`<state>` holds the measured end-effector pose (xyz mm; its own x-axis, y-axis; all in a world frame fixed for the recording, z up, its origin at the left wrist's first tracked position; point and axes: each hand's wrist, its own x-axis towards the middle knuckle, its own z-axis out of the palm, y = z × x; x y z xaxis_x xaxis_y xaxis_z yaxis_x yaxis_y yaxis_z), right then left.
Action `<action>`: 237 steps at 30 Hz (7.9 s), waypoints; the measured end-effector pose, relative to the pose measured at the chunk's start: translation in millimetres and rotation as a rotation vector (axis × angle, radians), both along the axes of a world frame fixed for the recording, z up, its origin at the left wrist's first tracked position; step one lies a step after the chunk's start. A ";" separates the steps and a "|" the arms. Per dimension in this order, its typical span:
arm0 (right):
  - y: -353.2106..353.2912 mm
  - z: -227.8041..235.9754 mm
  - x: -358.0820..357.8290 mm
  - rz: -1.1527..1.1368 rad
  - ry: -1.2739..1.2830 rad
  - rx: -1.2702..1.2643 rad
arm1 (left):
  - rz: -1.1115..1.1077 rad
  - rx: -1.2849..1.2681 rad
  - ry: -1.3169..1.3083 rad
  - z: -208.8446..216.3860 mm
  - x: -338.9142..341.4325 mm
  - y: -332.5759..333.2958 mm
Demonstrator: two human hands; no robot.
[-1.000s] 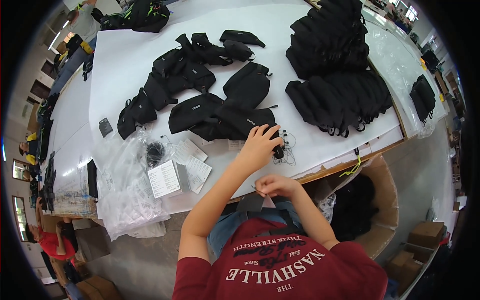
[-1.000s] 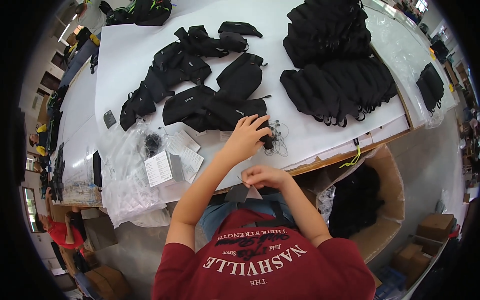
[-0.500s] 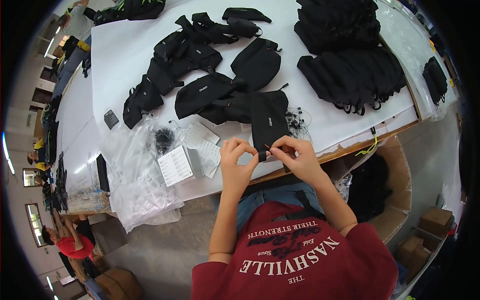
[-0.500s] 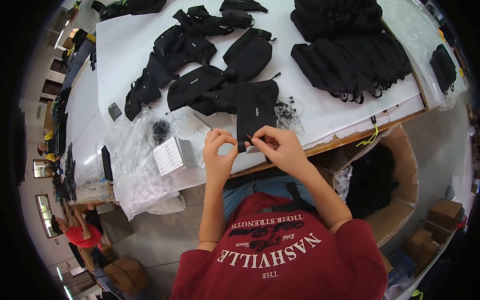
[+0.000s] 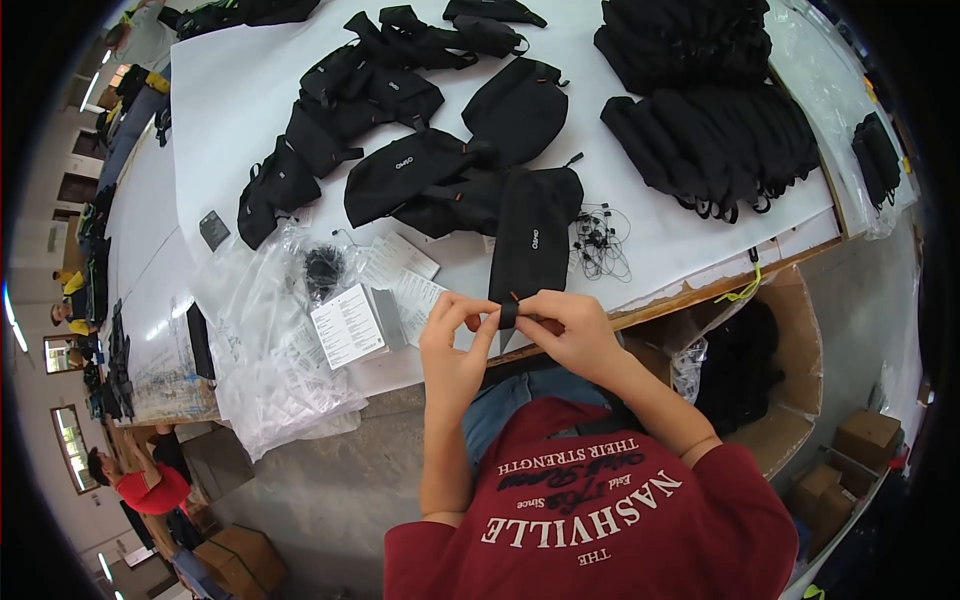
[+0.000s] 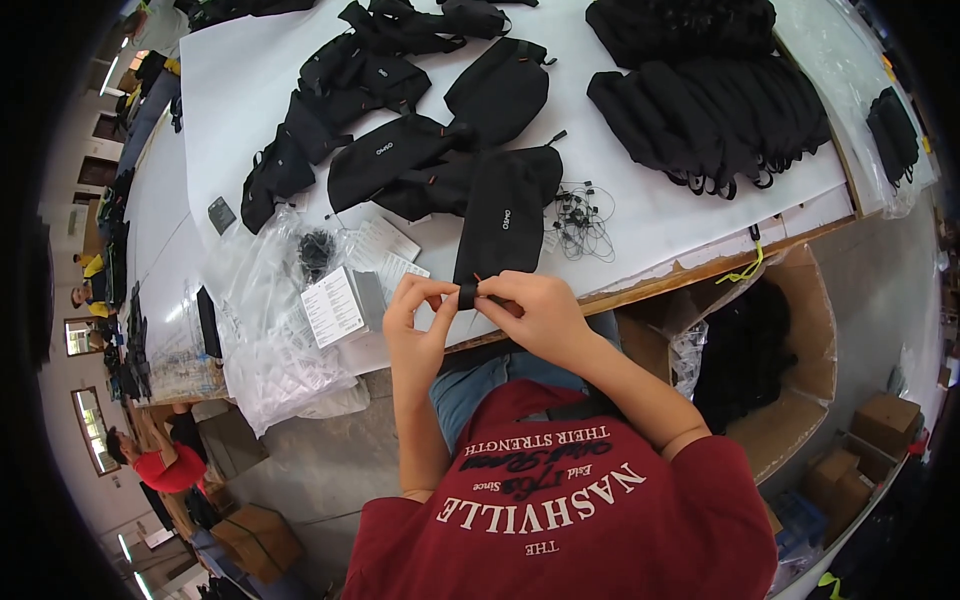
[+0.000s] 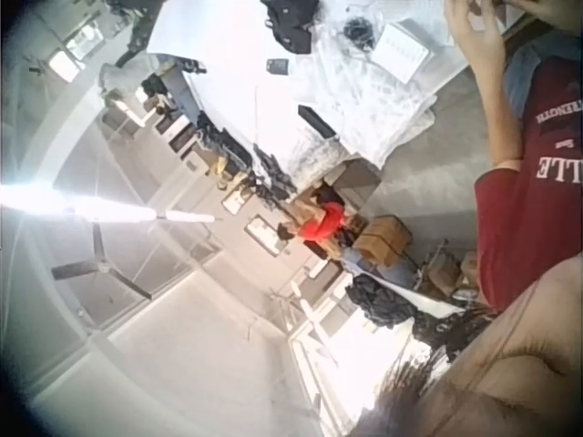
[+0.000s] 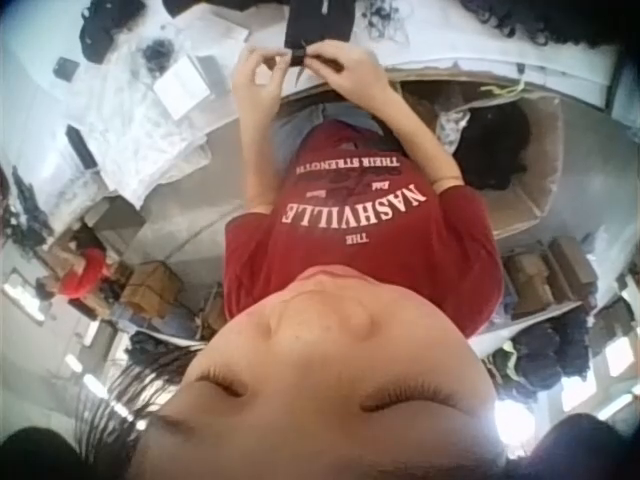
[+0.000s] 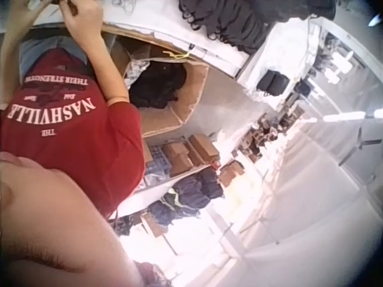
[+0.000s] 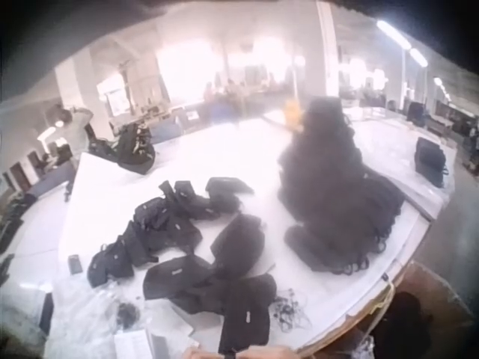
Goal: Packing black zippered pouches with instruction cards, silica gel, and accessories.
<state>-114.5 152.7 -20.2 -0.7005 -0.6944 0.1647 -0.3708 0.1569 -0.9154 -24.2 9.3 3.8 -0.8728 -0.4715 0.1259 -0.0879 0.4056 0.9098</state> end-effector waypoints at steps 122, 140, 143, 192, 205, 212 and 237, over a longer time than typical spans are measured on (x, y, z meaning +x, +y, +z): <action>24.0 153.9 -43.3 0.560 0.201 -1.090 | -0.022 -0.549 -0.074 -32.9 31.8 -3.6; 17.4 -10.4 -4.0 0.044 -0.080 -0.019 | 0.130 -0.069 0.089 -18.5 41.2 6.5; 15.3 -22.0 -7.2 0.026 -0.209 -0.025 | 0.178 0.037 0.067 -18.5 48.1 6.5; 10.2 15.5 -31.9 0.269 0.342 0.239 | -0.358 -0.372 -0.128 5.1 22.3 1.2; 45.1 8.6 -28.9 0.561 0.051 0.465 | -0.404 -0.175 -0.082 -39.4 -35.4 -19.0; 56.7 12.9 -27.1 0.507 0.223 0.291 | -0.337 -0.659 -0.031 -63.2 -61.3 -29.9; 10.1 32.4 -5.0 -0.191 -0.932 -0.595 | 0.453 1.208 0.396 -30.5 -12.7 7.6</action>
<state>-119.5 162.8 12.2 -0.8097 -0.5481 -0.2095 0.4816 -0.4169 -0.7709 -36.9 16.8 -26.7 -0.6138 -0.7002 -0.3646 0.3497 -0.6552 0.6696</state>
